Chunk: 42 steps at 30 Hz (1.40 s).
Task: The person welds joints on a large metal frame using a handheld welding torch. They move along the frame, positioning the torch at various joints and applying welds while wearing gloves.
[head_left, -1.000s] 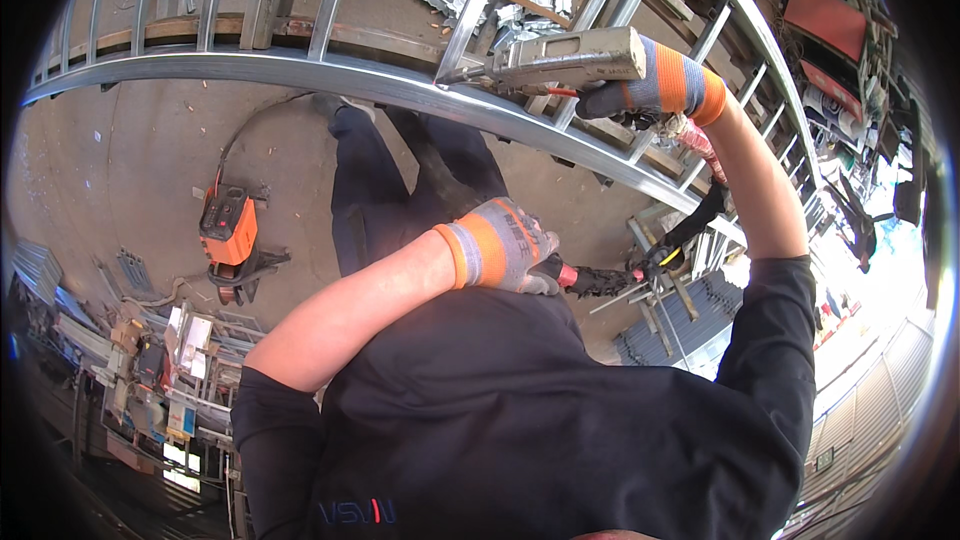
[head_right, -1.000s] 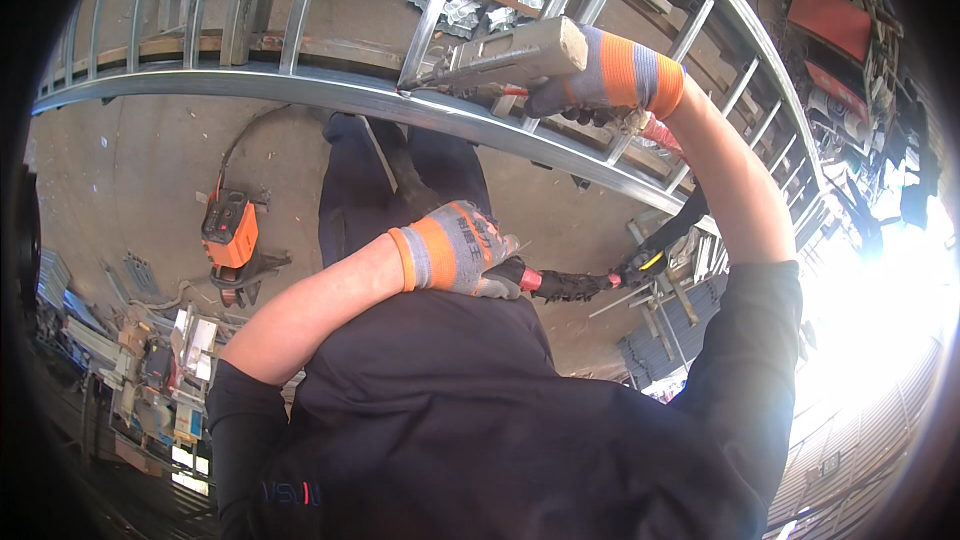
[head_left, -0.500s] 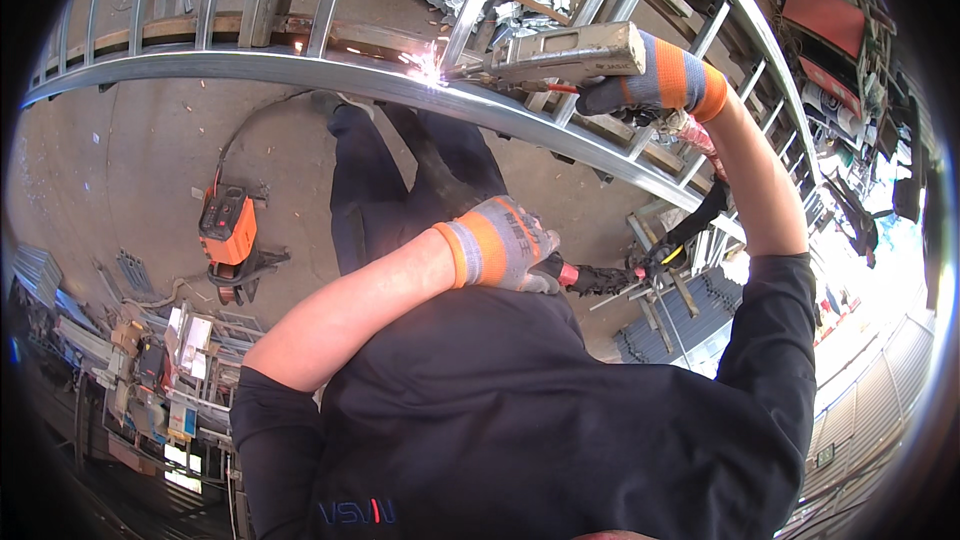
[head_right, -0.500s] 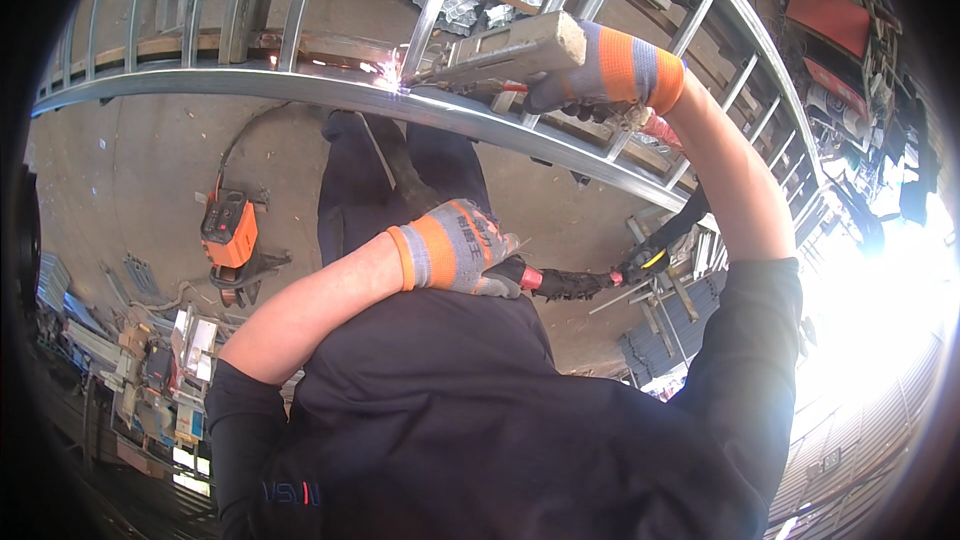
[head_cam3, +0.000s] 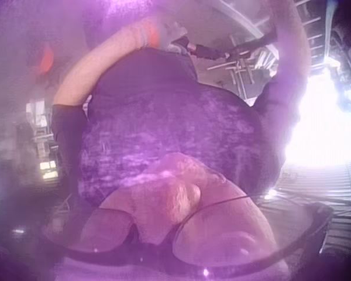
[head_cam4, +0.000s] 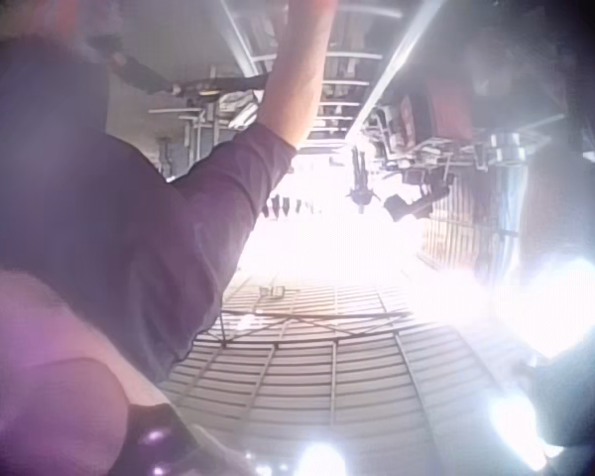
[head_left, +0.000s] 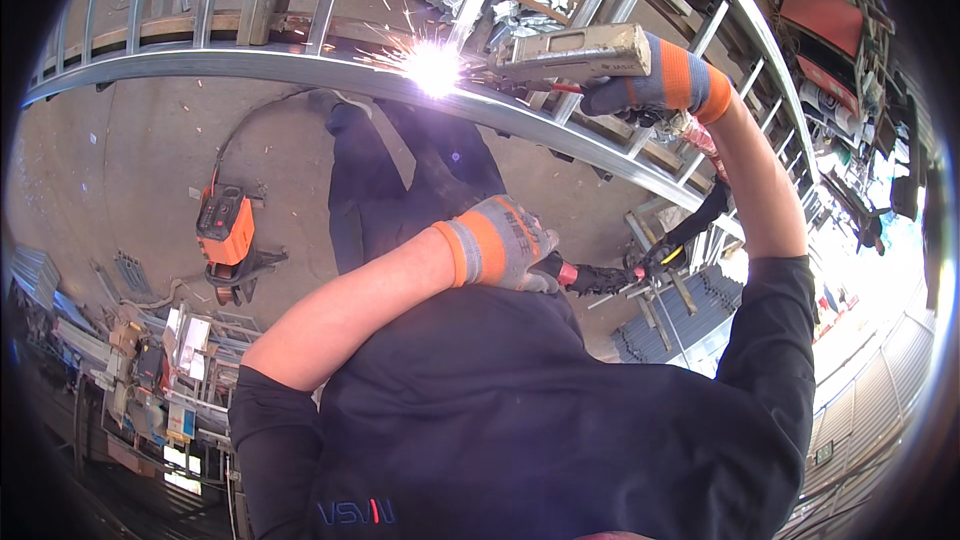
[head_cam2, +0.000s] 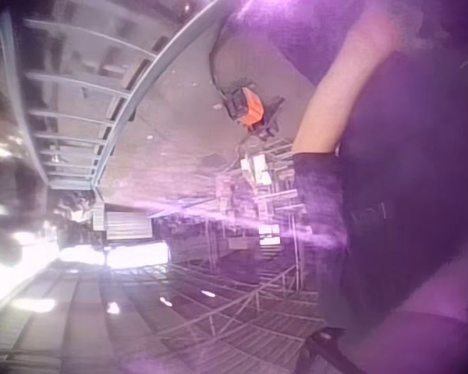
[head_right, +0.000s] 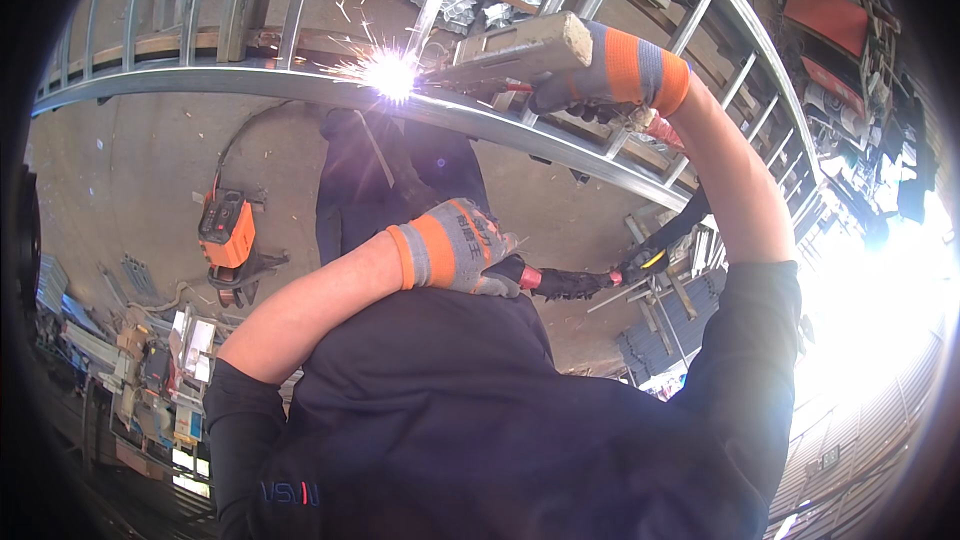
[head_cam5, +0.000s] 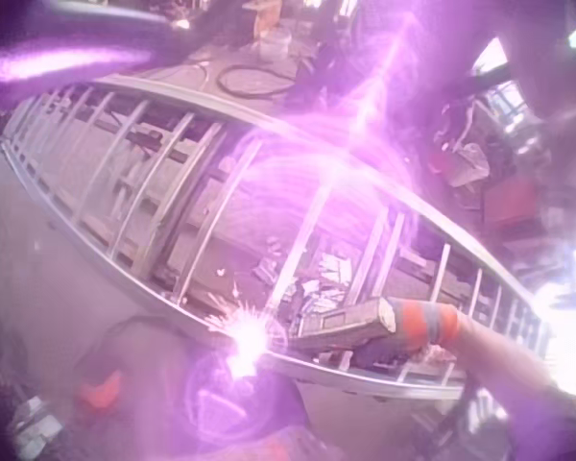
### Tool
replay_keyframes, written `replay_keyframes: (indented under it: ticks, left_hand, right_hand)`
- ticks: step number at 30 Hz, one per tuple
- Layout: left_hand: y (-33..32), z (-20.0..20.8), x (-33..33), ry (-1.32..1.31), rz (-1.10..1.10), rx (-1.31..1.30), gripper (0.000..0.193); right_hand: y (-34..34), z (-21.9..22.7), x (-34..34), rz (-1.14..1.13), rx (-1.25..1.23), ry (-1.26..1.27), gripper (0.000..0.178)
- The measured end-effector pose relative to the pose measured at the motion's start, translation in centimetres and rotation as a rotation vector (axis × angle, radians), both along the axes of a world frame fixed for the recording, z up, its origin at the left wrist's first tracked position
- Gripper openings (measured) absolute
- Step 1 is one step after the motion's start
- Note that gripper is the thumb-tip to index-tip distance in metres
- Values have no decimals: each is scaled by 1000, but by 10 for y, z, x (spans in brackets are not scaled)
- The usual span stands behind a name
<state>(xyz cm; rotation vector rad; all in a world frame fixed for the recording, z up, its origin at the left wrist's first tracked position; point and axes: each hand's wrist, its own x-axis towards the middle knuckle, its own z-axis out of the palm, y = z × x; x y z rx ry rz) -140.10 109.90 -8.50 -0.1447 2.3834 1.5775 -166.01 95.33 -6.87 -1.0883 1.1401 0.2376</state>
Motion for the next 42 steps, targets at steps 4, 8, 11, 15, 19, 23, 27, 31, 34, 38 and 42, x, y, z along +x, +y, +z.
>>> replay_keyframes:
  ticks: [4, 8, 11, 15, 19, 23, 27, 31, 34, 38, 42]
  left_hand:
    - [-1, 1, 0, 8, 16, 5, 70]
    - [-4, 2, -1, 4, 26, 38, 65]
    - [-5, 2, -1, 5, 30, 41, 63]
    - [-6, 2, 0, 6, 30, 39, 63]
    - [-12, 4, 0, -3, 8, 64, 64]
    - [-22, 10, 4, 0, -45, 53, 64]
    - [-34, 15, 18, -6, -52, 103, 63]
    - [-50, 17, 38, 8, -63, 119, 64]
    - [-68, 18, 60, 23, -103, 74, 63]
    - [-96, 17, 90, 68, -167, 109, 58]
    - [-120, 19, 116, 114, -212, 131, 53]
  right_hand:
    - [4, -2, -3, -26, -42, -62, 55]
    - [6, -7, -6, -19, -69, -120, 56]
    - [6, -9, -10, -1, -34, -95, 57]
    - [7, -10, -10, -4, 15, -31, 58]
    - [7, -6, -8, 16, -136, -192, 57]
    - [2, 10, -16, -55, 73, 13, 56]
    - [0, 20, -5, -114, -315, -148, 50]
    - [-17, 18, 36, -182, -157, -212, 49]
    - [-44, 15, 71, -69, -84, -188, 48]
    - [-55, 8, 114, -92, -68, -75, 49]
    - [-75, 5, 143, -49, -29, 10, 52]
